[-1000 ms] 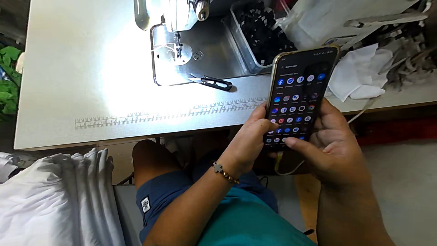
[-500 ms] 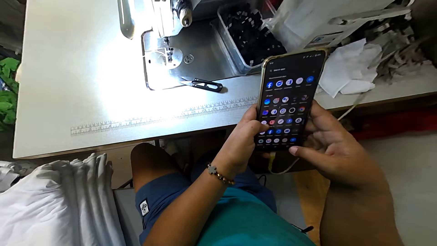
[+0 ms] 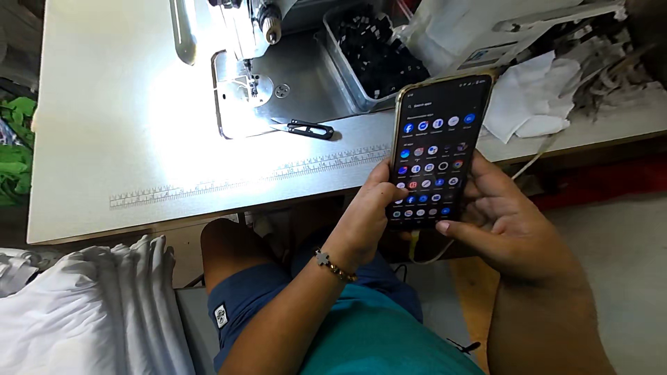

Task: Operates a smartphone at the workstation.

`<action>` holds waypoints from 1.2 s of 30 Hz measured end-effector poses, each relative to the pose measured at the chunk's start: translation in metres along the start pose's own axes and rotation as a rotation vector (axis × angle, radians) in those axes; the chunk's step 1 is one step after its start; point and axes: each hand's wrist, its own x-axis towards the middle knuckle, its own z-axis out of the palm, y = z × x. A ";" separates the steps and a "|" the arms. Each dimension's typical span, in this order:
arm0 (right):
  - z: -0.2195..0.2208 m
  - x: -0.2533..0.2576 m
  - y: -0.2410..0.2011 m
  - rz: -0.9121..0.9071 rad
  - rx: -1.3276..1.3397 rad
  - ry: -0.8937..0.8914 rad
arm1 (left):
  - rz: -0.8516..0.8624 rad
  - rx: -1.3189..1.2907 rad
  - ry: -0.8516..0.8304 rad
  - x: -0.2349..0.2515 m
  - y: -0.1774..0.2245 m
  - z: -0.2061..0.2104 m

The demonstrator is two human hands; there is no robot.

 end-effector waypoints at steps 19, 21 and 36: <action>0.014 0.002 0.004 -0.052 -0.039 0.156 | 0.041 0.037 -0.016 0.002 -0.001 0.002; 0.017 0.002 0.007 -0.051 -0.042 0.198 | 0.037 0.029 -0.014 0.002 -0.001 0.003; 0.017 0.000 0.008 0.017 -0.081 0.208 | -0.016 0.069 0.033 -0.010 -0.001 0.006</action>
